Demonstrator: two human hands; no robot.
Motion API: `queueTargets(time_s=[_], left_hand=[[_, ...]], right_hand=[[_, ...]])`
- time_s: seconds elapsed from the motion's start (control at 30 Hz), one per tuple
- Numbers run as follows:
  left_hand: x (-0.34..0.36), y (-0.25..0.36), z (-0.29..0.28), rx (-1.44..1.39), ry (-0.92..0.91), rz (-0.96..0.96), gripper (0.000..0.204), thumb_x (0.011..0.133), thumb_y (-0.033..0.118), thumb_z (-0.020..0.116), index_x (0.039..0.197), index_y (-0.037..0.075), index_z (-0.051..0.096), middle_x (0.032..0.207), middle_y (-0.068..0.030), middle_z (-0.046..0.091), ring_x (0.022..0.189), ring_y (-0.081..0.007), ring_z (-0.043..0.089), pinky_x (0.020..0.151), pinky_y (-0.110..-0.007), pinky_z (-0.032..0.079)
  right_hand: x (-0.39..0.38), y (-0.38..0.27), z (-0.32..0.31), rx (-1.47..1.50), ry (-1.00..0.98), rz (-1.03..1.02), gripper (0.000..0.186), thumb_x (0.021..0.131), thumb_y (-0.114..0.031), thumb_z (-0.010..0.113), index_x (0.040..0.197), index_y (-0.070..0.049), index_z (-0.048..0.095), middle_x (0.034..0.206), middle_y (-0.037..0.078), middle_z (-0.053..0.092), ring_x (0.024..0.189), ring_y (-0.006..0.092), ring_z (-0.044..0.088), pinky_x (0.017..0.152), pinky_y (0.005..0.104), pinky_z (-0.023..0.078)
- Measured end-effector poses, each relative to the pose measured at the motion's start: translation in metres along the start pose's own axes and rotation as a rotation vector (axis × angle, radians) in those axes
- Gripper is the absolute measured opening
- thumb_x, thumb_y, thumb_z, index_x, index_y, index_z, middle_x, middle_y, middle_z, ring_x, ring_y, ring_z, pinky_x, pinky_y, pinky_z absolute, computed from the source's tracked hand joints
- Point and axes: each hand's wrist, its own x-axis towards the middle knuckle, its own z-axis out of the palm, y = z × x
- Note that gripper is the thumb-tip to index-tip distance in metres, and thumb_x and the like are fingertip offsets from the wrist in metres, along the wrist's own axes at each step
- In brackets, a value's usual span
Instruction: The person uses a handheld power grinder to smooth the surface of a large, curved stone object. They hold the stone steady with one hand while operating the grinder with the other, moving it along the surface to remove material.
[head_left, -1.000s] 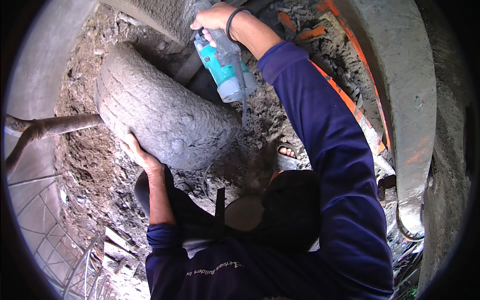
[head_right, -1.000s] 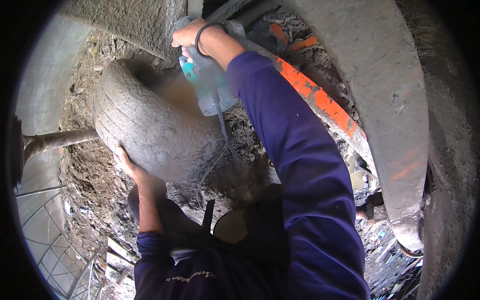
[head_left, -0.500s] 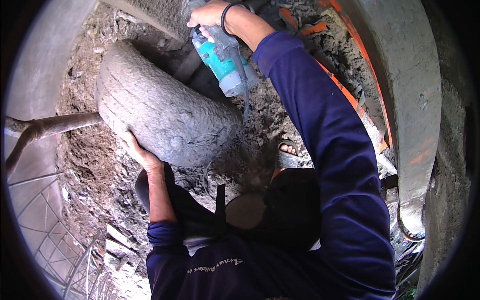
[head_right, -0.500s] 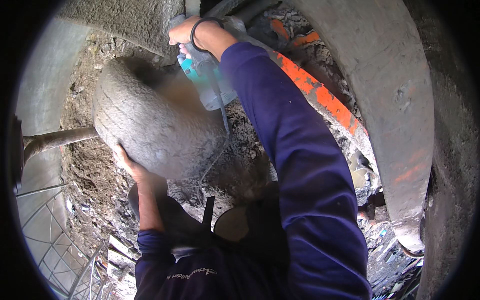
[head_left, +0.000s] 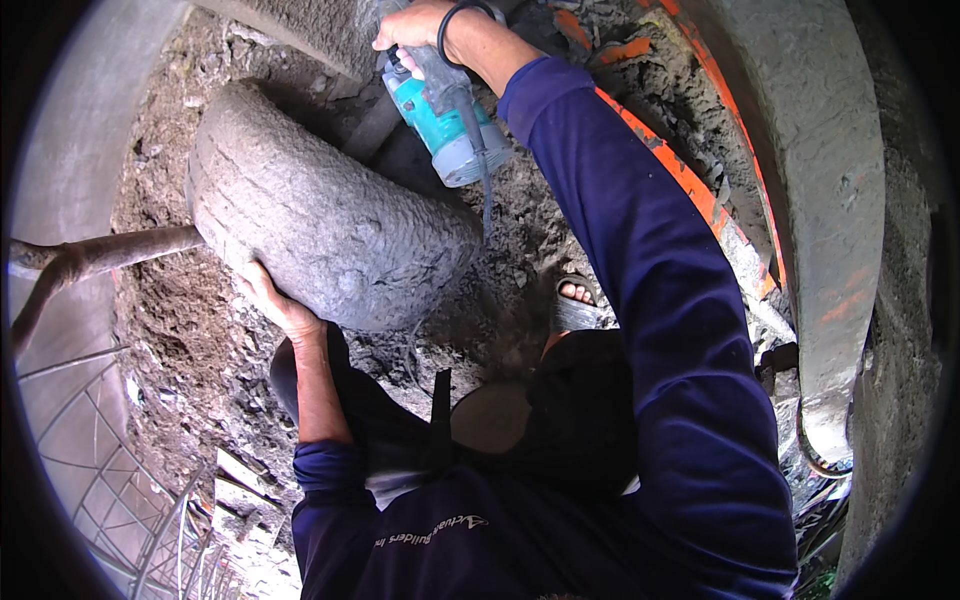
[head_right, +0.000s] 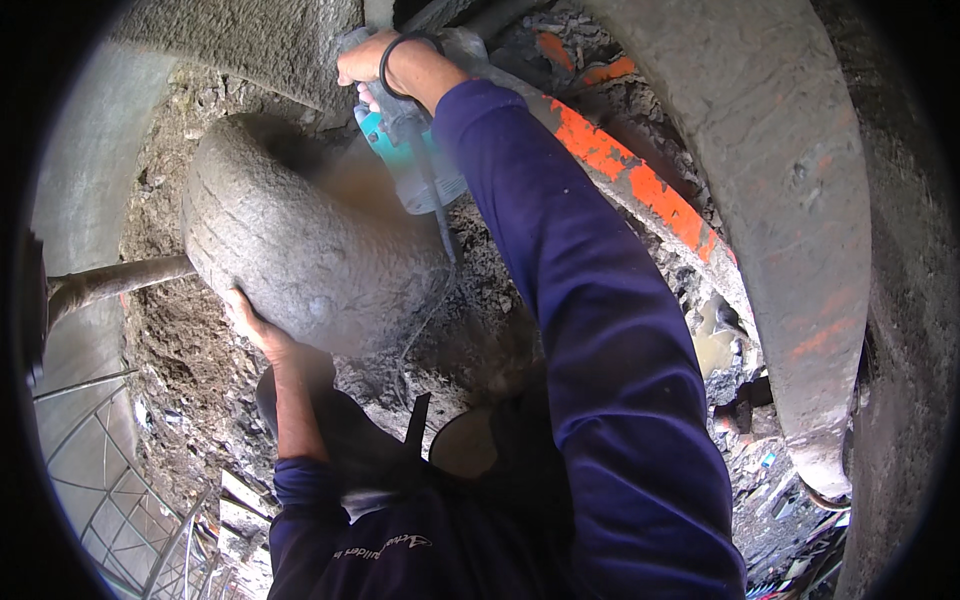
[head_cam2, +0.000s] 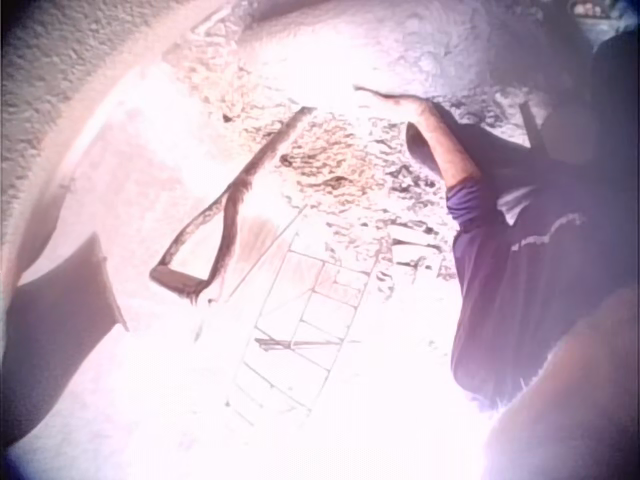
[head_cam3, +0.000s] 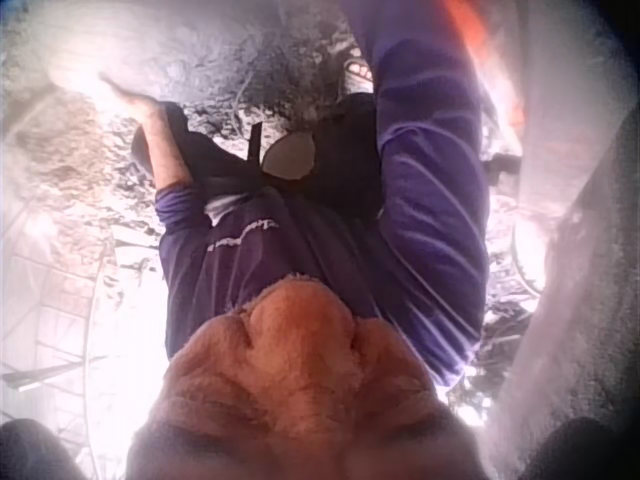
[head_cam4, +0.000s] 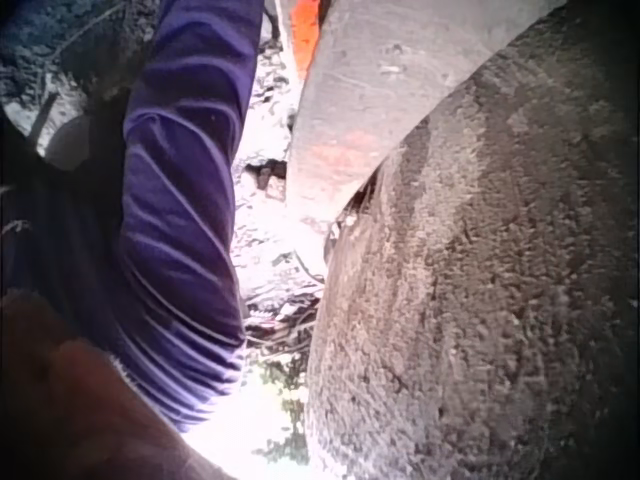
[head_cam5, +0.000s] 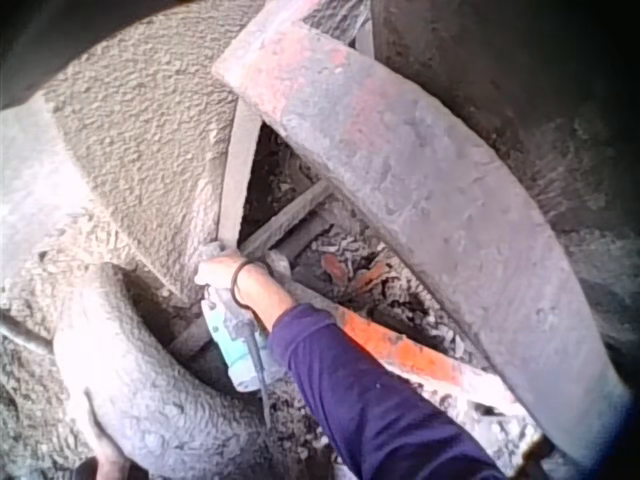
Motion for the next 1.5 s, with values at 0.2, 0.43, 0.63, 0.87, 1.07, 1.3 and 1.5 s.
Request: queueTargets(time_s=[0.2,0.43,0.63,0.87,1.07,1.3,1.5], left_hand=[[0.004,-0.008,-0.007,-0.008,0.0,0.002,0.075,0.102,0.055,0.058,0.153,0.003,0.039,0.15,-0.019,0.045,0.137,-0.0287,0.045,0.118,-0.048,0.034],[0.008,-0.017,-0.013,0.027,0.002,0.002,0.079,0.104,0.055,0.055,0.158,0.002,0.035,0.153,-0.0187,0.044,0.14,-0.0282,0.044,0.121,-0.046,0.031],[0.001,-0.006,-0.003,-0.018,0.002,-0.024,0.081,0.103,0.057,0.057,0.158,0.003,0.033,0.152,-0.0192,0.044,0.139,-0.0291,0.044,0.12,-0.046,0.033],[0.0,-0.003,0.0,0.026,0.027,-0.004,0.083,0.1,0.058,0.061,0.157,0.005,0.033,0.15,-0.0193,0.045,0.135,-0.0297,0.047,0.116,-0.047,0.036],[0.001,-0.001,0.0,-0.014,0.023,-0.036,0.084,0.099,0.057,0.063,0.158,0.005,0.033,0.151,-0.0196,0.045,0.133,-0.0298,0.049,0.115,-0.048,0.038],[0.002,-0.008,-0.003,-0.056,0.003,-0.048,0.084,0.101,0.056,0.061,0.159,0.003,0.03,0.153,-0.0191,0.044,0.136,-0.0291,0.048,0.117,-0.047,0.036],[0.005,-0.014,-0.012,-0.085,-0.008,-0.057,0.084,0.103,0.054,0.059,0.161,0.002,0.028,0.154,-0.0191,0.044,0.138,-0.0283,0.046,0.12,-0.046,0.033]], right_hand=[[-0.011,0.002,-0.003,0.0,-0.024,-0.026,0.016,0.09,-0.01,0.077,0.095,0.002,0.068,0.085,0.012,0.063,0.068,0.0239,0.061,0.061,0.0451,0.057],[-0.006,0.014,0.003,0.071,-0.034,-0.041,0.016,0.089,-0.011,0.077,0.088,0.001,0.068,0.076,0.01,0.061,0.065,0.0237,0.059,0.06,0.0448,0.056],[-0.036,0.02,0.019,-0.043,0.109,-0.028,0.023,0.089,-0.013,0.077,0.078,0.004,0.066,0.075,0.016,0.067,0.062,0.028,0.066,0.054,0.0481,0.057],[-0.068,0.069,0.014,-0.137,0.155,-0.116,0.036,0.09,-0.023,0.078,0.069,0.003,0.065,0.061,0.011,0.063,0.045,0.0208,0.059,0.044,0.0388,0.048],[-0.129,0.099,0.02,-0.056,0.163,-0.091,0.041,0.091,-0.026,0.079,0.066,0.002,0.063,0.058,0.01,0.062,0.044,0.0187,0.059,0.041,0.0358,0.048],[-0.205,0.205,0.008,-0.009,0.174,-0.156,0.026,0.095,-0.025,0.076,0.1,0.0,0.071,0.075,0.007,0.07,0.058,0.0138,0.066,0.055,0.0327,0.054],[-0.251,0.311,0.037,0.132,0.303,-0.125,0.032,0.094,-0.018,0.078,0.119,0.0,0.07,0.1,0.009,0.077,0.094,0.0149,0.071,0.086,0.0334,0.056]])
